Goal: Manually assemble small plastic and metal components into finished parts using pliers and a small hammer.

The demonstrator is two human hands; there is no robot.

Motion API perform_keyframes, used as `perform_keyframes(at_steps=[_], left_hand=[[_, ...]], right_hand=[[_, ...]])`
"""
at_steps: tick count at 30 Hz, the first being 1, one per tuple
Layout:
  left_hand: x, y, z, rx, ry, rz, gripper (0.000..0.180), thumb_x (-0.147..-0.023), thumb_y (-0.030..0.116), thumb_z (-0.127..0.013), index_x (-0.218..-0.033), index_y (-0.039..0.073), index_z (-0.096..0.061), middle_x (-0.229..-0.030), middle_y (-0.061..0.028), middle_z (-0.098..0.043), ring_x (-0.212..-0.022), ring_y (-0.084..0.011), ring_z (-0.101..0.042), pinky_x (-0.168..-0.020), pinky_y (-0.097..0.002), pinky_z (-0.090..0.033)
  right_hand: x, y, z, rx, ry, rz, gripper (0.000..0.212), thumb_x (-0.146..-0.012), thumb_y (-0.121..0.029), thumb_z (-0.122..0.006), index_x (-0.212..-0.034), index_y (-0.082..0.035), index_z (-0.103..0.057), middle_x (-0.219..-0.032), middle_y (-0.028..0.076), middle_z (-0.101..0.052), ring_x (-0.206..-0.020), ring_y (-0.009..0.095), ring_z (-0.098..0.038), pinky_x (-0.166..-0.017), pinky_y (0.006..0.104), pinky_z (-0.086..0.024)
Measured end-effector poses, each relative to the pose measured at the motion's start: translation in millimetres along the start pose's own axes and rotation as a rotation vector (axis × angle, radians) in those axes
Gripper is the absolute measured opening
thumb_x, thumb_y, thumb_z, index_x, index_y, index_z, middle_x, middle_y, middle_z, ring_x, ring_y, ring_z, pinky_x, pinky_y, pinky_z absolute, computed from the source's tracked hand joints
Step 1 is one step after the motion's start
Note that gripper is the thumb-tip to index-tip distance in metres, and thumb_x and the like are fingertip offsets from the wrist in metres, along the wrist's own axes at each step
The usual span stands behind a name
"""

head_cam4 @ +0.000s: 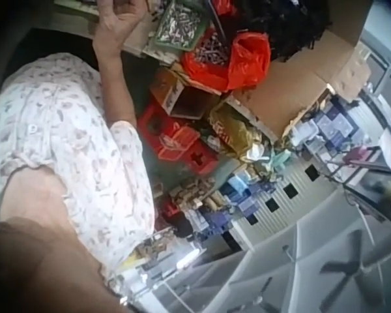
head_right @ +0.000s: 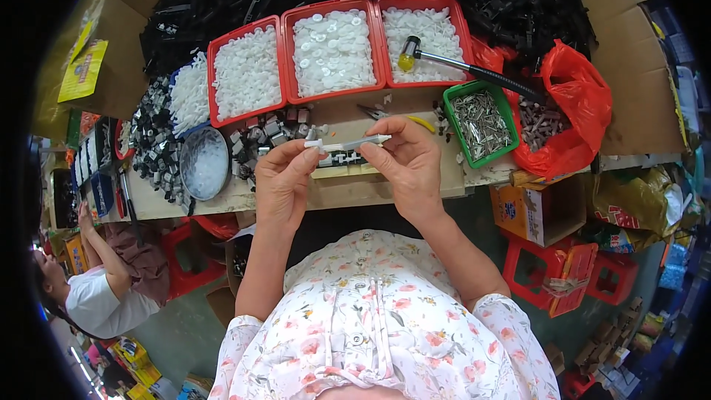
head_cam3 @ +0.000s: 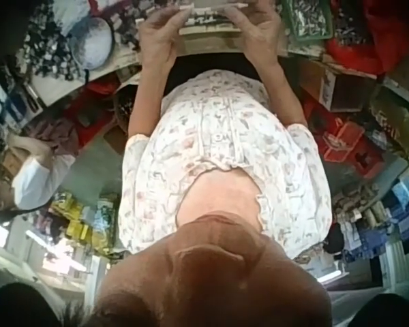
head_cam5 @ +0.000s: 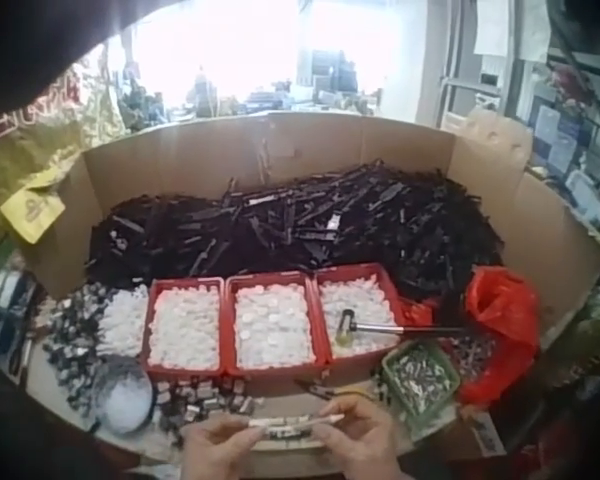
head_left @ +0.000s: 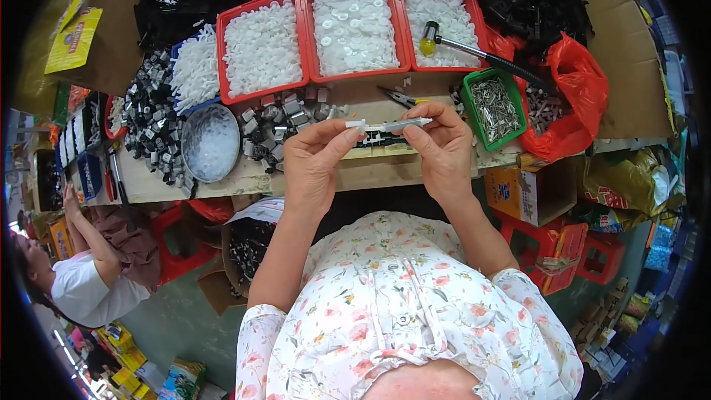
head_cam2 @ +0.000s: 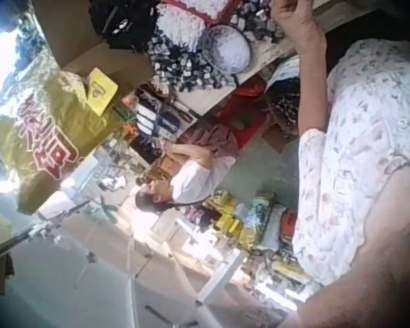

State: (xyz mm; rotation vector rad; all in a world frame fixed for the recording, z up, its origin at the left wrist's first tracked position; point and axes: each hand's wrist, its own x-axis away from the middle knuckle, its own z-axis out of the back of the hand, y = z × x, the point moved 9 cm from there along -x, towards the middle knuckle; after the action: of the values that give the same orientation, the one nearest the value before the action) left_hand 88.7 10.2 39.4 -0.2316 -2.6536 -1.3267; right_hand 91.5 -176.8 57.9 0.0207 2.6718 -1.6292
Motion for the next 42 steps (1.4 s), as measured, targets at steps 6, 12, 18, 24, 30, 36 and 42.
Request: perform_keyframes(at_steps=[6,12,18,24,30,36,42], left_hand=[[4.1,2.2,1.4,-0.009,0.002,-0.029,0.017,-0.086,-0.004,-0.076,-0.102,-0.001,-0.074,-0.098,-0.0097,-0.075,-0.09,-0.0155,-0.07,-0.085,-0.0274,-0.054],[9.4,12.2,-7.8,-0.349,0.004,-0.17,0.016,-0.085,-0.003,-0.077,-0.1,-0.001,-0.076,-0.092,-0.0052,-0.072,-0.08,-0.0097,-0.062,-0.072,-0.0234,-0.047],[6.0,18.6,-10.6,-0.568,-0.001,-0.307,0.015,-0.083,-0.001,-0.079,-0.098,-0.001,-0.076,-0.086,-0.002,-0.067,-0.074,-0.0065,-0.051,-0.064,-0.0222,-0.038],[1.0,8.9,-2.3,-0.489,-0.002,-0.222,0.014,-0.085,0.0,-0.079,-0.098,-0.003,-0.075,-0.084,-0.0008,-0.066,-0.073,-0.0059,-0.05,-0.065,-0.0215,-0.039],[2.0,16.5,9.3,-0.435,0.007,-0.2,0.013,-0.087,-0.001,-0.076,-0.1,-0.003,-0.075,-0.089,-0.0028,-0.068,-0.08,-0.009,-0.06,-0.073,-0.0224,-0.046],[3.4,16.9,3.7,-0.482,-0.046,-0.222,0.012,-0.087,-0.002,-0.076,-0.099,-0.002,-0.075,-0.091,-0.0035,-0.07,-0.081,-0.0092,-0.06,-0.073,-0.0228,-0.046],[3.5,21.6,-14.8,-0.706,-0.157,-0.394,0.015,-0.082,0.0,-0.079,-0.097,0.0,-0.076,-0.088,-0.0058,-0.071,-0.082,-0.0145,-0.059,-0.072,-0.0275,-0.045]], right_hand=[[1.6,1.8,-4.1,0.032,-0.013,0.007,0.023,-0.089,0.001,-0.072,-0.11,0.001,-0.062,-0.104,0.008,-0.067,-0.093,0.014,-0.067,-0.088,0.0285,-0.056],[3.7,6.9,-5.3,0.007,0.004,-0.049,0.024,-0.09,-0.001,-0.072,-0.112,0.001,-0.062,-0.103,0.007,-0.067,-0.093,0.013,-0.067,-0.086,0.0272,-0.056],[2.6,2.3,-3.8,0.321,-0.111,-0.09,0.033,-0.087,-0.003,-0.075,-0.117,0.001,-0.063,-0.104,0.006,-0.068,-0.094,0.014,-0.066,-0.083,0.0284,-0.054],[-1.2,-26.6,-17.5,0.778,-0.263,0.101,0.034,-0.081,-0.006,-0.079,-0.113,0.001,-0.069,-0.105,0.008,-0.069,-0.097,0.017,-0.065,-0.085,0.0306,-0.05],[-5.5,-38.2,-7.7,0.844,-0.268,0.161,0.033,-0.079,-0.006,-0.08,-0.11,0.001,-0.07,-0.104,0.009,-0.069,-0.099,0.018,-0.064,-0.089,0.0307,-0.049],[-4.2,-35.4,-10.4,0.836,-0.3,0.153,0.032,-0.078,-0.007,-0.081,-0.107,0.002,-0.071,-0.103,0.01,-0.069,-0.098,0.019,-0.064,-0.09,0.0306,-0.048],[-3.4,-34.0,-10.7,0.833,-0.386,0.103,0.032,-0.078,-0.007,-0.081,-0.106,0.003,-0.071,-0.101,0.01,-0.068,-0.094,0.019,-0.065,-0.087,0.0315,-0.05]])
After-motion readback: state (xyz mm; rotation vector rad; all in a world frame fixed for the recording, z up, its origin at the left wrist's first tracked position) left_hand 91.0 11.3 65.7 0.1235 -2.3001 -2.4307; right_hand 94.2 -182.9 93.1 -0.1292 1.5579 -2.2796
